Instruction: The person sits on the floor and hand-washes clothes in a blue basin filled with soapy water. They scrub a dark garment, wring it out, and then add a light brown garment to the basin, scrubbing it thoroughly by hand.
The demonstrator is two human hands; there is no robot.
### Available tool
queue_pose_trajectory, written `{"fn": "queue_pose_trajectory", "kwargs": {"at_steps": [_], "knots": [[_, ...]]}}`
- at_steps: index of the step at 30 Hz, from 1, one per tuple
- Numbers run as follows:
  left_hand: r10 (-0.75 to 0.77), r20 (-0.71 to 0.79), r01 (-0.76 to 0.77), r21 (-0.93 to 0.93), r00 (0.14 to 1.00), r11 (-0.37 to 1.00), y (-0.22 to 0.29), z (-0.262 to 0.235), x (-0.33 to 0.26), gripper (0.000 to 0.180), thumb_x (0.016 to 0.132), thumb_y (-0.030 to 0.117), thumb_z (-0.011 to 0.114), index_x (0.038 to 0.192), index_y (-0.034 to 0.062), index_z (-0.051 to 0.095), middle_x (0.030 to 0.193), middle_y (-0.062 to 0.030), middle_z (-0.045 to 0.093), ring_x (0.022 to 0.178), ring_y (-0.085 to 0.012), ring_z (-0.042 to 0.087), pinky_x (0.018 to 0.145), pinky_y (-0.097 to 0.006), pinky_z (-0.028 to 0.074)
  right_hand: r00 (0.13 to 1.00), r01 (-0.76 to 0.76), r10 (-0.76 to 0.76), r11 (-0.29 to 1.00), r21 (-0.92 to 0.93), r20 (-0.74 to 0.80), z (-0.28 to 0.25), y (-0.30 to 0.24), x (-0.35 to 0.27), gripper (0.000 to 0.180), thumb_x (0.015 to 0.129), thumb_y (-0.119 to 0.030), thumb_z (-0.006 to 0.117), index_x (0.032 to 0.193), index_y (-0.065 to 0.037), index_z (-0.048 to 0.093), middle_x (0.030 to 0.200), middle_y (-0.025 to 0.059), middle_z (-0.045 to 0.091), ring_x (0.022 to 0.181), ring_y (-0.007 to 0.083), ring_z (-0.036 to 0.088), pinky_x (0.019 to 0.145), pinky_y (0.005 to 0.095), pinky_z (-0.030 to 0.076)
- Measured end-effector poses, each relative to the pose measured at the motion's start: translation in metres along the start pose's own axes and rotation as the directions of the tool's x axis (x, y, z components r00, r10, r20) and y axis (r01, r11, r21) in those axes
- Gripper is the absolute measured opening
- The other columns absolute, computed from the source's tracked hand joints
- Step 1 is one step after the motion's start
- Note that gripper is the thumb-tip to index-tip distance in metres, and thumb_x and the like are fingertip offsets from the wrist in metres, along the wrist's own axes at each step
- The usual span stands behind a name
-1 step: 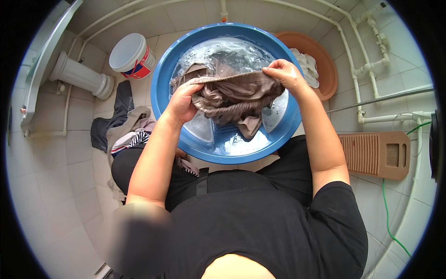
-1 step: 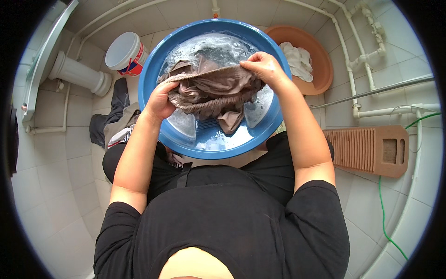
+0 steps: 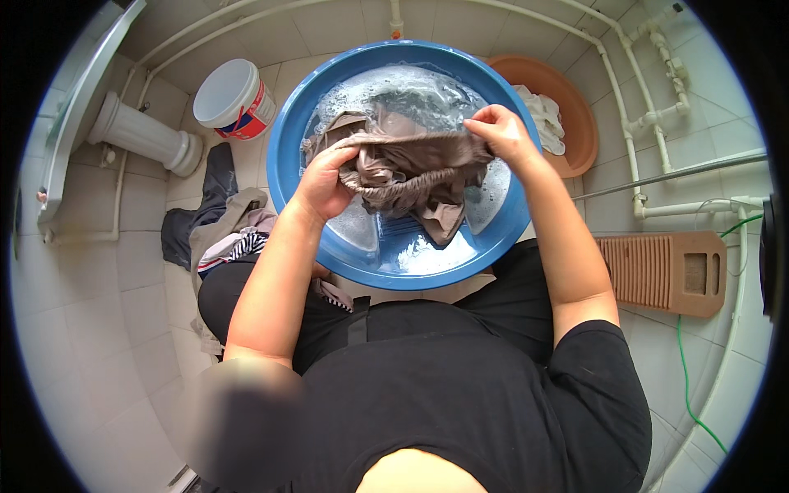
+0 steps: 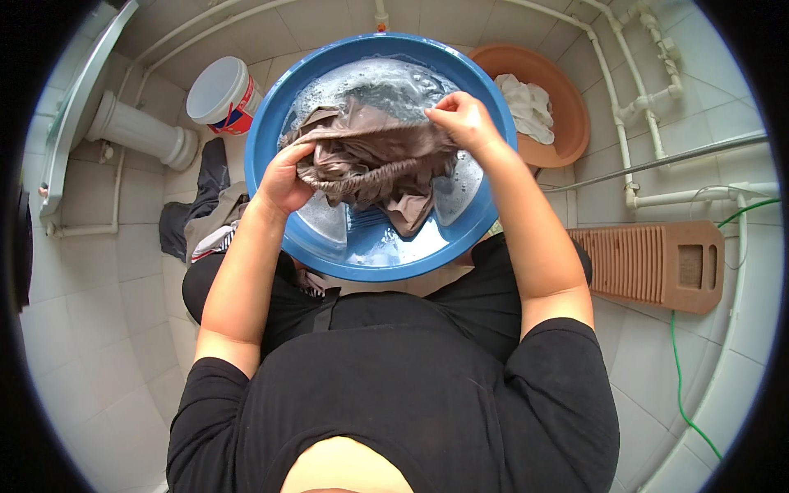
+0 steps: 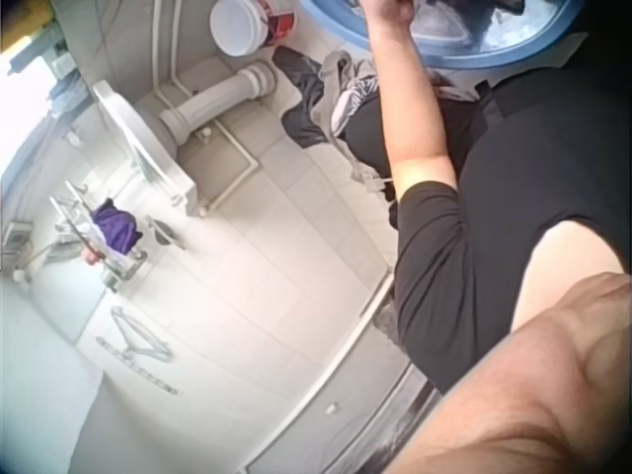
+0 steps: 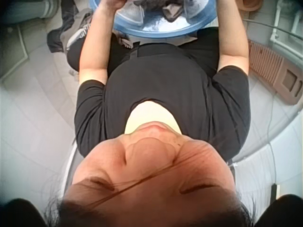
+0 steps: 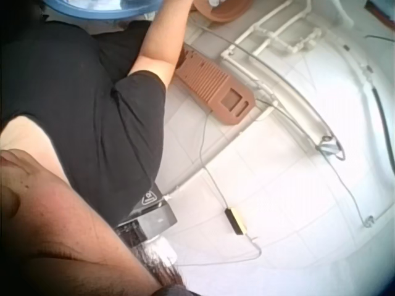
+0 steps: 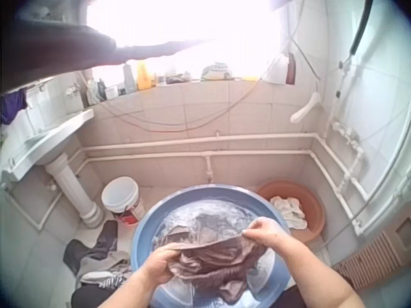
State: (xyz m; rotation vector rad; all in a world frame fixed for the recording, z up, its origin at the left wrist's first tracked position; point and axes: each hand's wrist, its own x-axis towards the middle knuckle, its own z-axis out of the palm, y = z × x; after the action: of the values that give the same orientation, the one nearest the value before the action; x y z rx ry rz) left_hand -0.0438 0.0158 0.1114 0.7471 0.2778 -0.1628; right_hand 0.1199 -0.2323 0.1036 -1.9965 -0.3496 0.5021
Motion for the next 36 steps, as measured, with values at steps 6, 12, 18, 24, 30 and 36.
{"fn": "queue_pose_trajectory", "kwargs": {"at_steps": [6,12,18,24,30,36], "knots": [[-0.079,0.172,0.124,-0.266,0.982,0.956,-0.01,0.026,-0.017,0.036,0.086,0.016,0.043,0.116,-0.002,0.049,0.114,-0.016,0.056,0.103,-0.0268,0.057,0.091,-0.04,0.045,0.773,0.624,-0.572,0.763,-0.168,0.274,0.071,-0.039,-0.039,0.066,0.068,-0.036,0.071,0.121,-0.004,0.048,0.126,0.0198,0.045,0.117,0.0329,0.043,0.098,0.0363,0.035],[0.108,-0.033,-0.081,0.456,0.994,0.887,-0.006,0.013,-0.023,0.044,0.072,0.014,0.068,0.11,-0.0003,0.051,0.101,-0.0078,0.058,0.092,-0.0178,0.058,0.083,-0.031,0.046,0.892,0.152,-0.099,0.985,-0.087,0.441,0.054,-0.068,-0.042,0.036,0.074,-0.026,0.065,0.102,-0.004,0.062,0.092,0.0114,0.065,0.085,0.0205,0.062,0.078,0.0326,0.048],[0.354,0.09,-0.214,0.92,0.931,0.329,-0.022,-0.034,-0.01,0.039,0.072,0.015,0.066,0.107,0.0026,0.056,0.089,-0.0084,0.061,0.089,-0.0195,0.058,0.081,-0.029,0.045,0.816,-0.166,-0.174,0.843,0.512,0.552,0.057,-0.059,-0.043,0.038,0.075,-0.02,0.063,0.104,0.004,0.057,0.097,0.0107,0.061,0.089,0.0157,0.057,0.079,0.0267,0.046],[0.11,-0.028,-0.097,0.303,0.994,0.948,-0.002,0.015,-0.025,0.035,0.078,0.005,0.056,0.112,-0.0017,0.051,0.106,-0.011,0.059,0.097,-0.0175,0.057,0.086,-0.029,0.044,0.921,0.363,-0.119,0.611,-0.703,0.372,0.061,-0.054,-0.042,0.047,0.069,-0.022,0.065,0.112,-0.007,0.055,0.117,0.0144,0.054,0.106,0.0343,0.051,0.089,0.037,0.042],[0.28,0.01,0.076,0.952,0.96,-0.295,-0.014,0.025,-0.024,0.062,0.062,0.029,0.076,0.114,0.0046,0.053,0.106,-0.0157,0.056,0.099,-0.0265,0.055,0.087,-0.034,0.042,0.83,-0.117,-0.2,0.85,0.513,0.521,0.047,-0.033,-0.021,0.024,0.08,-0.015,0.052,0.095,0.002,0.06,0.095,0.0094,0.062,0.082,0.0157,0.058,0.075,0.0273,0.047],[0.189,-0.128,-0.164,0.185,0.974,0.969,-0.004,0.009,-0.007,0.025,0.089,0.013,0.045,0.106,-0.0028,0.055,0.105,-0.012,0.06,0.093,-0.0214,0.059,0.085,-0.032,0.046,0.811,0.153,-0.216,0.975,0.158,0.544,0.04,-0.067,-0.047,0.056,0.071,-0.032,0.065,0.113,0.003,0.05,0.098,0.0152,0.061,0.089,0.0208,0.058,0.083,0.0312,0.045]]}}
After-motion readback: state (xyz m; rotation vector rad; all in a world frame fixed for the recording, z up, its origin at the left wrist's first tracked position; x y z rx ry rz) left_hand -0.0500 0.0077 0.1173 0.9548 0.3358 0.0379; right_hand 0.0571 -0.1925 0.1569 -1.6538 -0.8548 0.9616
